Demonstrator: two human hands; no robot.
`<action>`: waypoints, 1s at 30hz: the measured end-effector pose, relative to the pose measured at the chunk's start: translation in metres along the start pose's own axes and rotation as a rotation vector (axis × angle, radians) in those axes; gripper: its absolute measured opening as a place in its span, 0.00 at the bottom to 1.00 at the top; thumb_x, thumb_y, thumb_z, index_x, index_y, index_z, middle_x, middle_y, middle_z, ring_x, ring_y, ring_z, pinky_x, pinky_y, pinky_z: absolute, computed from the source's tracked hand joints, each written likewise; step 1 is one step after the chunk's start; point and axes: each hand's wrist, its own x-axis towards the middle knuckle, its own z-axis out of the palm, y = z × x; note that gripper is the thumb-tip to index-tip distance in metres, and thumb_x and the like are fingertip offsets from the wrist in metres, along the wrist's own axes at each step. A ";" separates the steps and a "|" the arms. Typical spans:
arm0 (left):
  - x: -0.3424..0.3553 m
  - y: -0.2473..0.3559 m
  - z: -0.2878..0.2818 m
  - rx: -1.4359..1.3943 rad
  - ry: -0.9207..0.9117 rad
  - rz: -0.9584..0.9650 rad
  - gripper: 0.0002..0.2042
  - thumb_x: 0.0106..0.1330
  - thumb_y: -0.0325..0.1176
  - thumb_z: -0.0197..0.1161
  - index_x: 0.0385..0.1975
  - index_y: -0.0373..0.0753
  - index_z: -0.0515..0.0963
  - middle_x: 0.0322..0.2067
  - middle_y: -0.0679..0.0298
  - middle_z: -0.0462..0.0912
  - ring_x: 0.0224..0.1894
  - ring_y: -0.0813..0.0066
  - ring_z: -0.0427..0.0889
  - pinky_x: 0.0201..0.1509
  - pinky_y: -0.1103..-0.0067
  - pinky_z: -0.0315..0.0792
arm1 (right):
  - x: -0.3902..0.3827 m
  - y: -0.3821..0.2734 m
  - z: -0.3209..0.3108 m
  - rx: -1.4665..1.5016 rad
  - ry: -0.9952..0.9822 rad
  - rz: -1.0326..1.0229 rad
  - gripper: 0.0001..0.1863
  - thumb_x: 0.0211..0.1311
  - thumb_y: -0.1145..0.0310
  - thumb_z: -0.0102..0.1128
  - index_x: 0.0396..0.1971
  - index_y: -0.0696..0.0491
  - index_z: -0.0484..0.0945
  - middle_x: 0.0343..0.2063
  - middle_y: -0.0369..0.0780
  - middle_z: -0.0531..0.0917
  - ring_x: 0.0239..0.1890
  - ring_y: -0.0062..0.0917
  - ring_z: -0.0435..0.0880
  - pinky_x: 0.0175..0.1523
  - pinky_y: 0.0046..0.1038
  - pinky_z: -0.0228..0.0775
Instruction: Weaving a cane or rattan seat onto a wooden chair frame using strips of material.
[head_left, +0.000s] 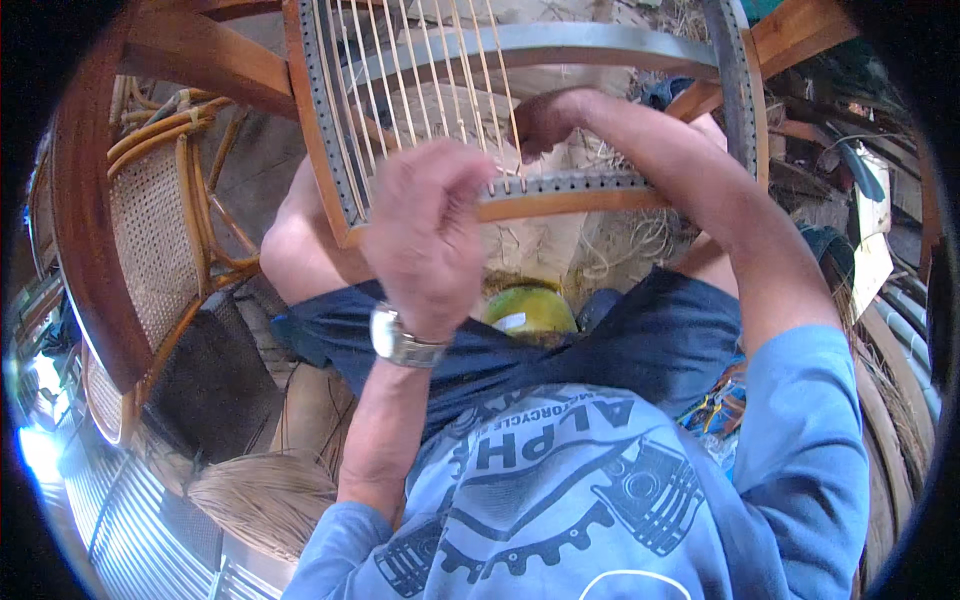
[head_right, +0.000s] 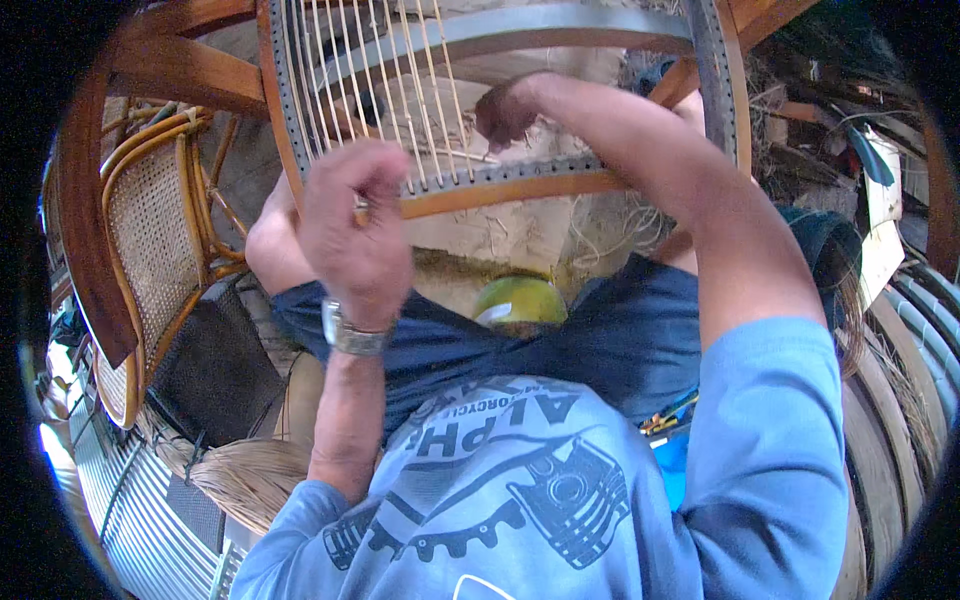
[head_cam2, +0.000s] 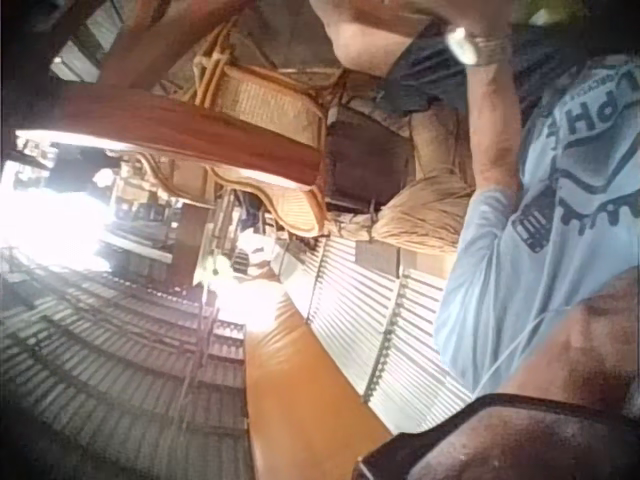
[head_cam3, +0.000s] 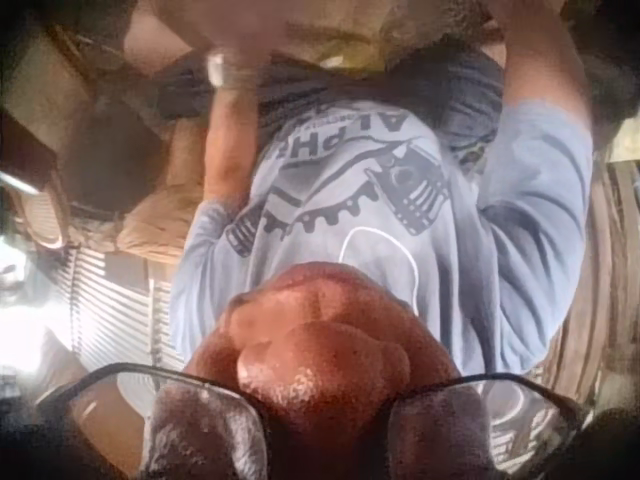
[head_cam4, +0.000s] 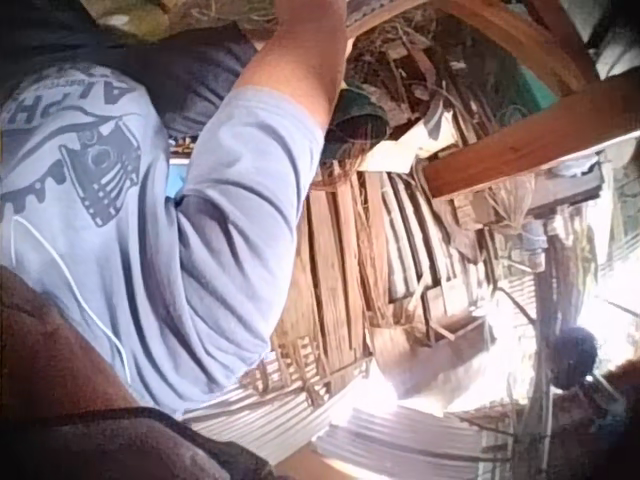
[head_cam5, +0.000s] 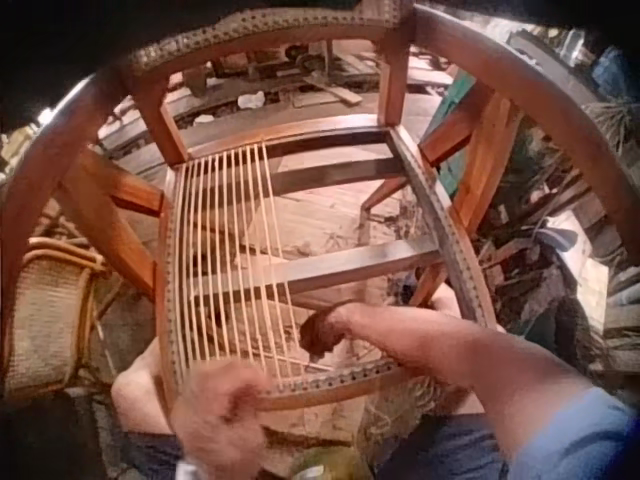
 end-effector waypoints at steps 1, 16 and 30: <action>0.001 0.001 -0.006 -0.155 0.011 -0.232 0.07 0.60 0.22 0.67 0.37 0.37 0.82 0.34 0.65 0.83 0.36 0.77 0.80 0.38 0.82 0.74 | 0.003 0.001 0.000 -0.015 -0.010 -0.060 0.16 0.64 0.56 0.61 0.28 0.56 0.81 0.23 0.39 0.82 0.27 0.27 0.79 0.34 0.35 0.71; -0.024 -0.006 0.017 0.083 -0.134 -0.256 0.04 0.60 0.24 0.66 0.34 0.36 0.80 0.36 0.62 0.79 0.38 0.67 0.79 0.41 0.75 0.74 | 0.006 0.013 -0.002 0.081 -0.024 -0.053 0.14 0.60 0.58 0.62 0.28 0.56 0.82 0.23 0.38 0.84 0.26 0.24 0.80 0.33 0.32 0.72; -0.015 -0.007 0.009 0.282 -0.358 0.049 0.11 0.55 0.19 0.61 0.37 0.39 0.76 0.35 0.61 0.77 0.37 0.60 0.77 0.37 0.69 0.73 | 0.003 0.016 -0.003 0.062 -0.053 -0.001 0.15 0.61 0.57 0.63 0.26 0.55 0.80 0.21 0.37 0.81 0.24 0.24 0.77 0.29 0.31 0.69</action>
